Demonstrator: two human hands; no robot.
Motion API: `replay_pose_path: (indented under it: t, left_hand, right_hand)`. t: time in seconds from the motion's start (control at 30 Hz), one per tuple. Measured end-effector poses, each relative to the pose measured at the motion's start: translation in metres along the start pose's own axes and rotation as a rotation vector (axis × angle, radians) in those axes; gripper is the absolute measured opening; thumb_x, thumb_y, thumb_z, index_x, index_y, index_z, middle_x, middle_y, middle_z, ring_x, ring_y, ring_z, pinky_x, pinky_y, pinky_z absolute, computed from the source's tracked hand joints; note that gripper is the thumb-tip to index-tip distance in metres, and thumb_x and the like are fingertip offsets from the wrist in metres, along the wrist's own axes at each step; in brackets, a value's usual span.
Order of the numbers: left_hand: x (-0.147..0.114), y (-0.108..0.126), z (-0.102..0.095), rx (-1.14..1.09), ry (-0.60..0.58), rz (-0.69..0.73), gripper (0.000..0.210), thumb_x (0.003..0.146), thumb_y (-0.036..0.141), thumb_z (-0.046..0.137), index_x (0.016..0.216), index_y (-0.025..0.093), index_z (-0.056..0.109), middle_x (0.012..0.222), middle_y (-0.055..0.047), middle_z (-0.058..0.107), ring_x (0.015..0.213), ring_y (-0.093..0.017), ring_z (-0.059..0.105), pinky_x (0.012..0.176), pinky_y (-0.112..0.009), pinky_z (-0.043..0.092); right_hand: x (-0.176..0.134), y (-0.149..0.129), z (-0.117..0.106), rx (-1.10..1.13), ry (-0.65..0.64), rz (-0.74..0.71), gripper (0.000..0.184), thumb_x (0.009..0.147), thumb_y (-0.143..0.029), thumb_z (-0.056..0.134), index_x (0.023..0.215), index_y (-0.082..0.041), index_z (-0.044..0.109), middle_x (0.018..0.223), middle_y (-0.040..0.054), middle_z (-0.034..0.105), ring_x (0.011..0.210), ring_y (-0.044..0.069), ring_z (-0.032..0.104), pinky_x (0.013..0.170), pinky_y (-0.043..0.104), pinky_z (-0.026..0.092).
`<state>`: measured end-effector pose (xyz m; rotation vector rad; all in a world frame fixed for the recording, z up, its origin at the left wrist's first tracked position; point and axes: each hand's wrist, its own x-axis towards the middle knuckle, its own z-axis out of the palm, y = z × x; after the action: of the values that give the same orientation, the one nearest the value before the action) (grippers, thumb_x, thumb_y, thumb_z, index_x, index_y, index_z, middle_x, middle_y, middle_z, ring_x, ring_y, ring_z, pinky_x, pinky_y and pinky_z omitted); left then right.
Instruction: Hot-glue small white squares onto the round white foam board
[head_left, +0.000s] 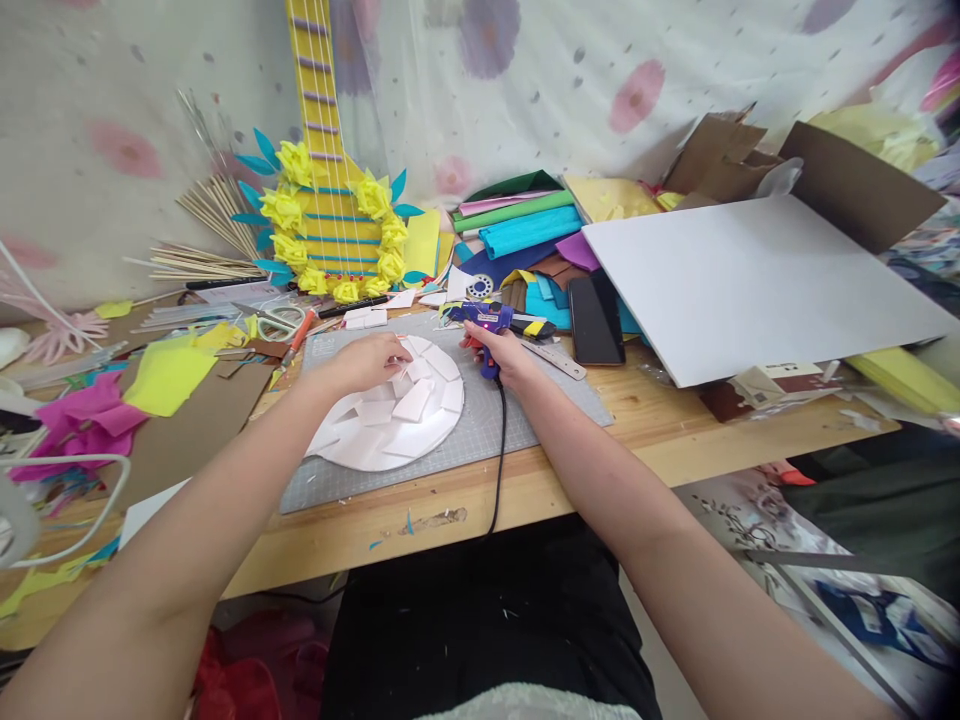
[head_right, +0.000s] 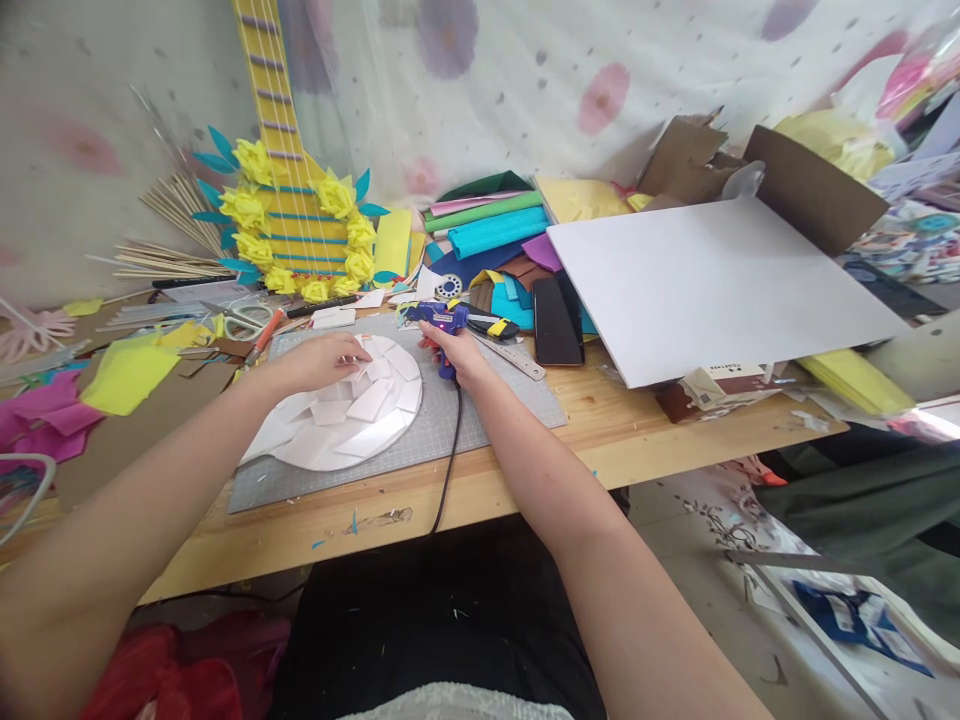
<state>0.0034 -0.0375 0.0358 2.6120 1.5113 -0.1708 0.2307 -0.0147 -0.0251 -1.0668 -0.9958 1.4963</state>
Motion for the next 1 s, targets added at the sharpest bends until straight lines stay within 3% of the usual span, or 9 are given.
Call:
replay_pose_path:
  t: [0.73, 0.87, 1.0]
  left_hand:
    - [-0.001, 0.002, -0.003, -0.079, -0.01, -0.044, 0.038, 0.079, 0.021, 0.051, 0.111, 0.019, 0.07, 0.115, -0.008, 0.067, 0.106, -0.022, 0.062, 0.094, -0.031, 0.046]
    - [-0.006, -0.011, -0.01, -0.237, 0.107, -0.154, 0.04, 0.079, 0.029, 0.052, 0.115, 0.021, 0.068, 0.114, -0.007, 0.067, 0.097, -0.021, 0.065, 0.091, -0.032, 0.049]
    - [-0.014, -0.043, -0.016, -0.314, 0.178, -0.327, 0.044, 0.074, 0.038, 0.055, 0.111, 0.021, 0.07, 0.109, -0.007, 0.07, 0.094, -0.023, 0.066, 0.084, -0.032, 0.052]
  right_hand:
    - [0.001, 0.001, -0.001, 0.044, 0.005, -0.011, 0.032, 0.064, -0.043, 0.08, 0.066, -0.017, 0.062, 0.062, 0.0006, 0.066, 0.048, 0.006, 0.05, 0.042, 0.016, 0.039]
    - [0.002, 0.0, -0.002, 0.069, 0.025, 0.021, 0.031, 0.067, -0.042, 0.079, 0.066, -0.016, 0.062, 0.062, 0.0006, 0.066, 0.045, 0.005, 0.047, 0.04, 0.017, 0.039]
    - [0.003, -0.003, -0.002, 0.139, 0.071, 0.045, 0.03, 0.07, -0.039, 0.078, 0.064, -0.015, 0.061, 0.06, 0.0006, 0.065, 0.043, 0.004, 0.046, 0.039, 0.016, 0.039]
